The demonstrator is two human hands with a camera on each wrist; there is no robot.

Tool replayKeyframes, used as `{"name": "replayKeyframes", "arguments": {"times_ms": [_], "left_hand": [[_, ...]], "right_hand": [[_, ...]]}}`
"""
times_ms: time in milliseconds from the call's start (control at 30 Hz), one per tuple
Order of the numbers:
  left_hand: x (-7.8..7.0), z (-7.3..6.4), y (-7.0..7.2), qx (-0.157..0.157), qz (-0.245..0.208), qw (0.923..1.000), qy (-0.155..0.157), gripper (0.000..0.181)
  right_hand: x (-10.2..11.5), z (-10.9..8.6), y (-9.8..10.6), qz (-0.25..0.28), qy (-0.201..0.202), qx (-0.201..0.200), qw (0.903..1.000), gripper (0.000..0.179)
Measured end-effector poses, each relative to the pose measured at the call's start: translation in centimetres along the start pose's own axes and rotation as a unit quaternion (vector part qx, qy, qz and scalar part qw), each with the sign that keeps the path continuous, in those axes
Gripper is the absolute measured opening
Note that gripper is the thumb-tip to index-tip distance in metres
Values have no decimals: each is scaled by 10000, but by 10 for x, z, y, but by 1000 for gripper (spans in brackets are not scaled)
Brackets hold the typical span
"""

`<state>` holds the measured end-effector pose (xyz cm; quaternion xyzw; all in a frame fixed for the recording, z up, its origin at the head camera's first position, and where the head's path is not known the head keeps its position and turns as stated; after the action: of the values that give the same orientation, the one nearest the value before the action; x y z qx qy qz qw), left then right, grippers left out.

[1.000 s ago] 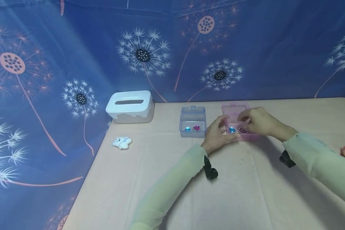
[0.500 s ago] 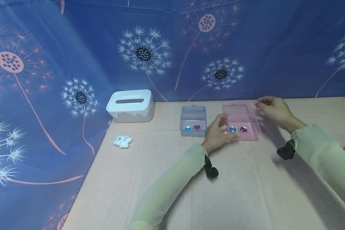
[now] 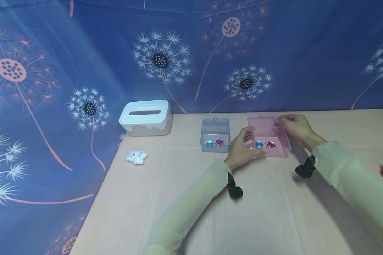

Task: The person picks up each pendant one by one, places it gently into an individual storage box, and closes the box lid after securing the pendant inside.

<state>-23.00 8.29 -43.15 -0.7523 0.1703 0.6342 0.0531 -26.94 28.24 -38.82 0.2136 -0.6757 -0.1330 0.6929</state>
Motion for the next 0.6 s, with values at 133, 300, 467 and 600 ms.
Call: {"name": "replayKeyframes", "arguments": {"times_ms": [133, 300, 467, 600], "left_hand": [[1, 0, 0, 7, 62, 10000, -8, 82], [2, 0, 0, 32, 38, 10000, -73, 82], [3, 2, 1, 33, -41, 10000, -66, 82], [3, 2, 1, 30, -77, 10000, -54, 82]], "right_hand": [[-1, -2, -1, 1, 9, -122, 9999, 61], [-1, -4, 0, 221, 84, -440, 9988, 57], [2, -4, -1, 370, 48, -550, 9978, 60], [6, -4, -3, 867, 94, -575, 9945, 59]]}}
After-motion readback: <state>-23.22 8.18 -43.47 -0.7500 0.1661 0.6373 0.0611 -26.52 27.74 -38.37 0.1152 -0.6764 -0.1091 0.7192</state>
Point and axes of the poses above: each hand's wrist, its own z-axis towards the middle knuckle, its own y-axis out of the back of the hand, x = y × z, the point moved 3 cm from there along z, towards the middle knuckle, and after that the axes turned 14 degrees about y, right-handed, at the moved point
